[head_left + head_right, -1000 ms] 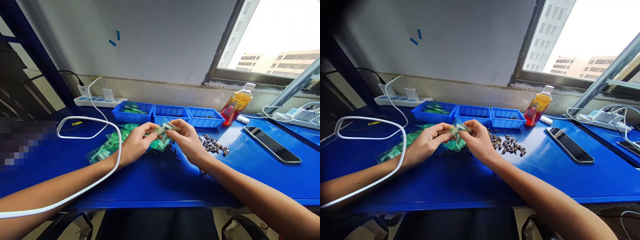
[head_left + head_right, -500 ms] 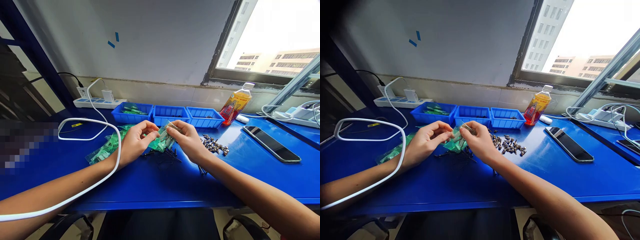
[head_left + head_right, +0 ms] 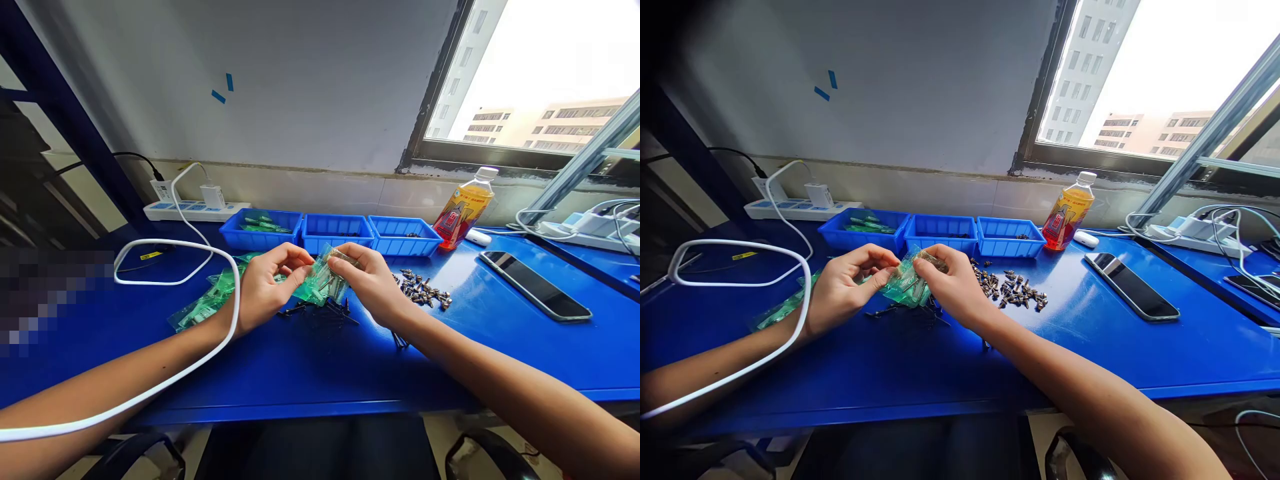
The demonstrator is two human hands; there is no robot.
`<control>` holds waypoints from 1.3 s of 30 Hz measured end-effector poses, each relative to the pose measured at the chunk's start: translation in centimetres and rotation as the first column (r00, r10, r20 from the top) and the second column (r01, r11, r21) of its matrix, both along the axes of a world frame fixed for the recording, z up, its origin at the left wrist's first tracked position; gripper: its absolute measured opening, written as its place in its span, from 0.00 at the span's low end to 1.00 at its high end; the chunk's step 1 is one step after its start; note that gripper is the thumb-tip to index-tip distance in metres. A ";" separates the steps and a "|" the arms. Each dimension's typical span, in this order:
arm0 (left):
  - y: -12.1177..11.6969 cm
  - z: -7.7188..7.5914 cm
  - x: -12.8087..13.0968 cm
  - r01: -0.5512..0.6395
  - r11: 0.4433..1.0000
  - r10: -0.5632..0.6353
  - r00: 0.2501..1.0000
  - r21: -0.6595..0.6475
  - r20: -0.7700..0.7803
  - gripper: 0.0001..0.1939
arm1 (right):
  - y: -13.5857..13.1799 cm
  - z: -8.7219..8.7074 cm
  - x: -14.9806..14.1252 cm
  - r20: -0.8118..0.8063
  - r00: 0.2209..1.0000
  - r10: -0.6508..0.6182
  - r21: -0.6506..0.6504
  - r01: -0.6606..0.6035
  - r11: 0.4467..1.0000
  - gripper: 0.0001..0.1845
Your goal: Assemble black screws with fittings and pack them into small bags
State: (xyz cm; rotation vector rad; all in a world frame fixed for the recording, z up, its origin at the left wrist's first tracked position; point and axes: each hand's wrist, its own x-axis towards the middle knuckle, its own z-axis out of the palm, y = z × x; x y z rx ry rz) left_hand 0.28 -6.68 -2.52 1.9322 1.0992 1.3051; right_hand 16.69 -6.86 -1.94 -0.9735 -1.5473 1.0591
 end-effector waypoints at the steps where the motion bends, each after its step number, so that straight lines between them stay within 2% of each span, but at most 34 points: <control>1: 0.0 0.0 0.0 -0.003 1.000 0.003 1.000 0.010 -0.014 0.08 | 0.0 0.0 0.0 0.007 1.000 0.000 0.002 0.000 1.000 0.10; 30: -0.4 0.0 -0.3 0.013 1.000 -0.012 0.994 0.002 -0.106 0.11 | -0.6 0.7 -0.2 0.056 0.998 0.017 0.050 -0.020 0.999 0.09; 39: -0.4 0.2 0.0 0.056 0.993 -0.054 0.998 -0.106 0.017 0.10 | -0.2 0.2 -0.3 -0.011 0.998 -0.066 0.043 0.066 0.997 0.11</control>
